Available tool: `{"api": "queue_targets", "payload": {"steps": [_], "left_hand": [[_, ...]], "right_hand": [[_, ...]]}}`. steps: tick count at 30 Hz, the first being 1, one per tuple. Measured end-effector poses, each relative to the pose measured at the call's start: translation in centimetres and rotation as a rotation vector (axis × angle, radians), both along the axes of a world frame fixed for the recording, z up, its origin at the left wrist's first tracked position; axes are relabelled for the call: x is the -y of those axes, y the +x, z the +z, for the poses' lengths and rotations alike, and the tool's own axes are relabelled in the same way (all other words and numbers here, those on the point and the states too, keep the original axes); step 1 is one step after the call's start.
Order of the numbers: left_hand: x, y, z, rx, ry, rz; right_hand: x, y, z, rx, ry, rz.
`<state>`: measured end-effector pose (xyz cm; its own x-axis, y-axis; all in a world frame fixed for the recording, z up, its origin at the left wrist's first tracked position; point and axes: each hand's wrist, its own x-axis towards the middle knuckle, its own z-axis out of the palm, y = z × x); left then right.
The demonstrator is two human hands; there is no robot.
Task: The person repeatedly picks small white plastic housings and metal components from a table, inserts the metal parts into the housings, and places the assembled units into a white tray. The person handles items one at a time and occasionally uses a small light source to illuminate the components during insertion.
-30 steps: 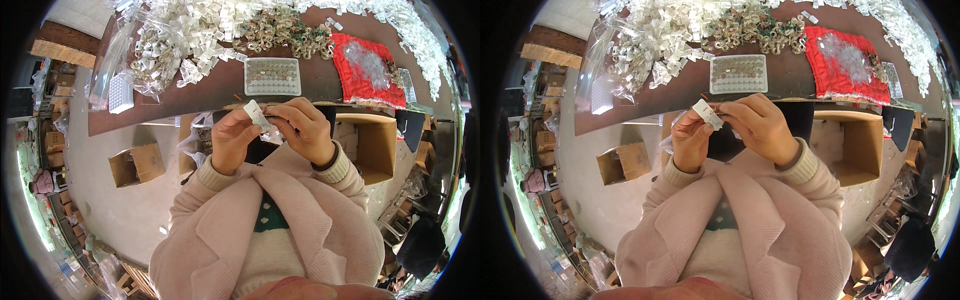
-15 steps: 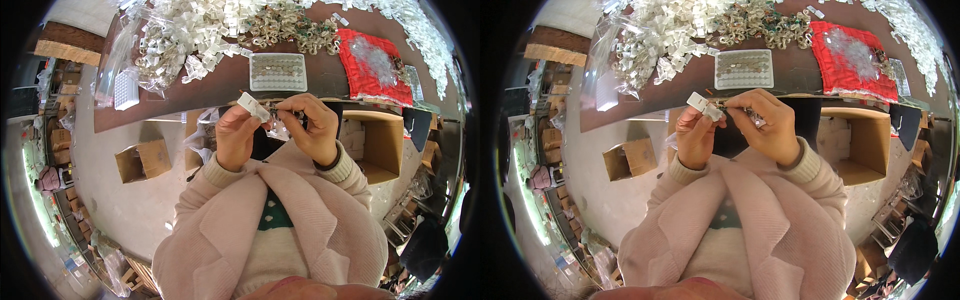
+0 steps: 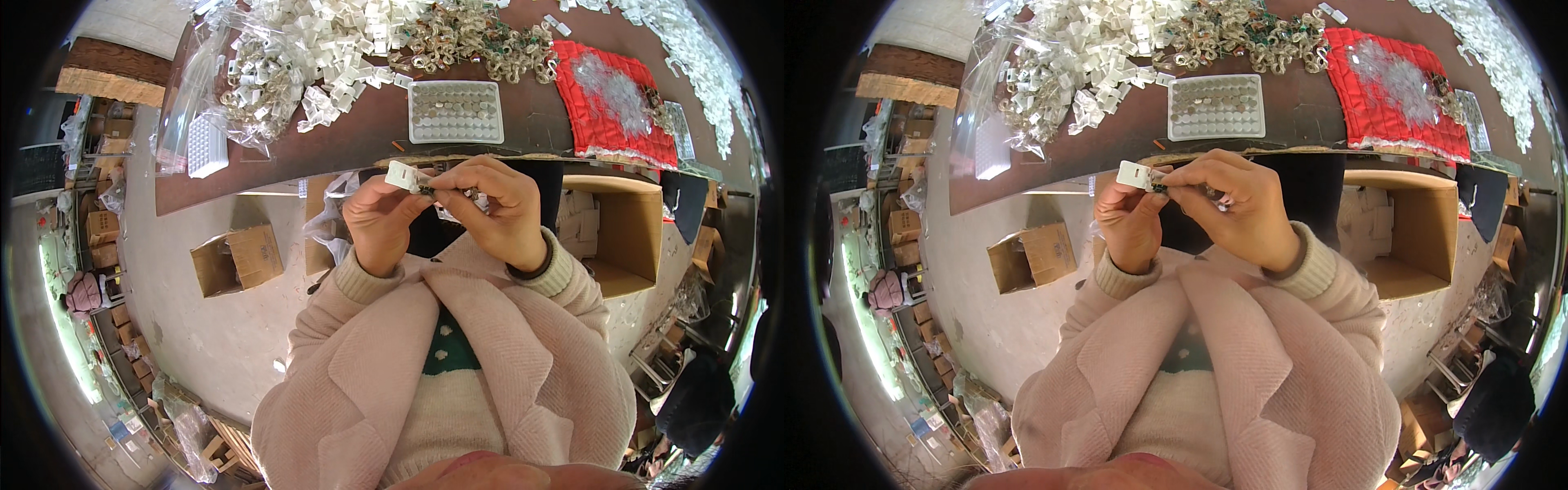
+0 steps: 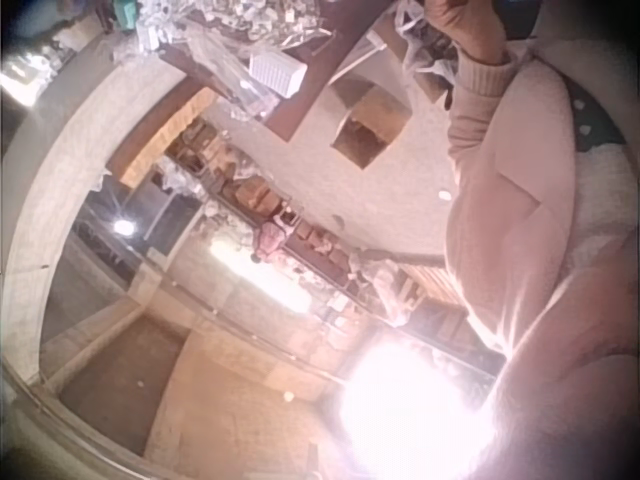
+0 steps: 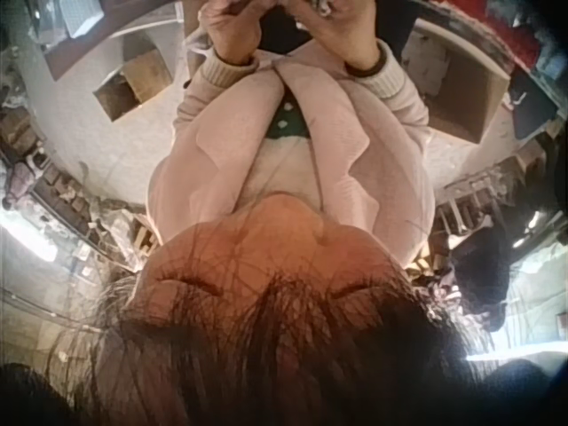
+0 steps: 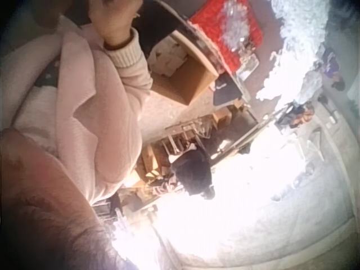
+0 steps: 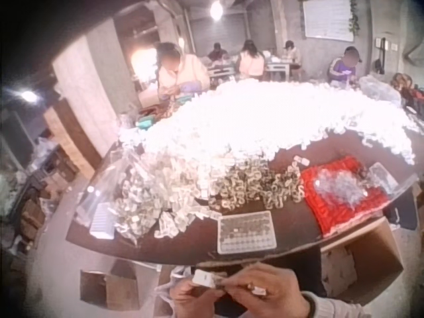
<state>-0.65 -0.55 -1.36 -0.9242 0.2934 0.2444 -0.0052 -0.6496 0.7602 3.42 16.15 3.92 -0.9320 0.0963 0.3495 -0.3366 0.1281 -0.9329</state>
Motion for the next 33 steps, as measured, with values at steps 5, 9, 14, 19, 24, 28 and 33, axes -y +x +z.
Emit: {"api": "queue_targets", "payload": {"steps": [5,9,14,19,24,28,33], "left_hand": [[-0.1,0.0,-0.2,-0.035,0.022,0.065],[-0.3,0.3,-0.3,-0.062,0.007,0.124],[-0.8,0.6,-0.3,-0.064,0.098,0.196],[-0.9,0.8,-0.1,-0.037,0.066,0.232],[-1.0,1.0,0.1,-0.098,-0.045,0.297],[-1.0,0.9,-0.1,-0.119,-0.049,0.326],[-0.9,0.8,-0.2,-0.087,-0.031,0.356]], "right_hand": [[0.0,0.2,-0.3,0.029,-0.053,0.064],[0.6,0.3,-0.5,0.006,0.001,0.043],[1.0,0.3,-0.6,0.187,-0.236,0.106],[0.9,0.3,-0.4,0.254,-0.440,0.206],[1.7,0.2,-0.2,0.188,-0.209,0.075],[1.8,0.4,-0.2,0.163,0.033,0.004],[2.0,0.1,-0.6,0.160,-0.284,0.036]]}}
